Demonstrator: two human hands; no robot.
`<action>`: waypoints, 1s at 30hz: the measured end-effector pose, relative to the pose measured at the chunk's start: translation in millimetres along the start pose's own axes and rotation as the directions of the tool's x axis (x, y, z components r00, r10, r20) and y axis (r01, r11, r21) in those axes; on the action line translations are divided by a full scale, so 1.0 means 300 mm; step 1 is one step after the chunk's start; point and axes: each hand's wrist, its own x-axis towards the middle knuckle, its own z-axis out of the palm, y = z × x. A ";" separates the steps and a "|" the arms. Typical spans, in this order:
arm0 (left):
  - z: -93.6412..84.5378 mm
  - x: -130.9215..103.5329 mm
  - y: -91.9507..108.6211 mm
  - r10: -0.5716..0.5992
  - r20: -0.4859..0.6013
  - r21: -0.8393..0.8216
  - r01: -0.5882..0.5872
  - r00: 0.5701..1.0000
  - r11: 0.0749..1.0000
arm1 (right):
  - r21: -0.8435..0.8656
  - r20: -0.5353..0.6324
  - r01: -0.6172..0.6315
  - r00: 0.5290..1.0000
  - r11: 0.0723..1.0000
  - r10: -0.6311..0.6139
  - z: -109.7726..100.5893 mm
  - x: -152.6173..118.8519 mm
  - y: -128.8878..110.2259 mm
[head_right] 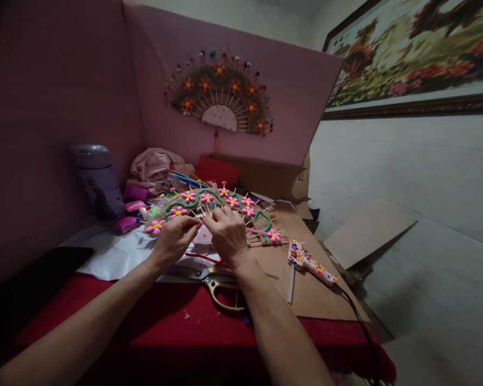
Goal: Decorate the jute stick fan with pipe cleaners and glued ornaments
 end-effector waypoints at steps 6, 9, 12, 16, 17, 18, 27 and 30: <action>-0.010 0.006 0.020 -0.204 0.089 -0.275 0.221 0.975 0.936 | 0.103 0.023 0.040 0.999 0.994 -0.042 -0.008 -0.002 -0.006; 0.000 0.008 0.030 -0.391 0.108 -0.532 0.386 0.914 0.754 | 0.156 0.047 0.028 0.998 0.987 -0.036 -0.004 -0.002 -0.029; 0.011 0.003 0.040 -0.554 0.213 -0.730 0.508 0.805 0.458 | 0.147 0.048 0.013 0.999 0.989 -0.020 0.004 -0.003 -0.051; 0.009 0.003 0.043 -0.533 0.286 -0.744 0.535 0.796 0.400 | 0.082 0.035 -0.053 0.998 0.995 0.050 0.004 -0.001 -0.047; 0.005 0.005 0.042 -0.503 0.259 -0.716 0.513 0.825 0.473 | 0.068 0.032 -0.074 0.997 0.995 0.072 0.002 0.000 -0.042; 0.002 0.008 0.040 -0.459 0.219 -0.673 0.474 0.861 0.568 | 0.057 0.028 -0.088 0.996 0.994 0.087 0.000 0.001 -0.036; -0.015 0.001 0.016 0.025 0.072 0.053 -0.029 0.997 0.998 | 0.049 0.032 -0.006 0.999 0.999 0.005 -0.008 0.003 -0.021; -0.012 -0.001 0.019 -0.048 0.087 -0.024 0.050 0.995 0.998 | 0.099 0.029 -0.013 1.000 0.995 0.011 -0.013 0.001 -0.018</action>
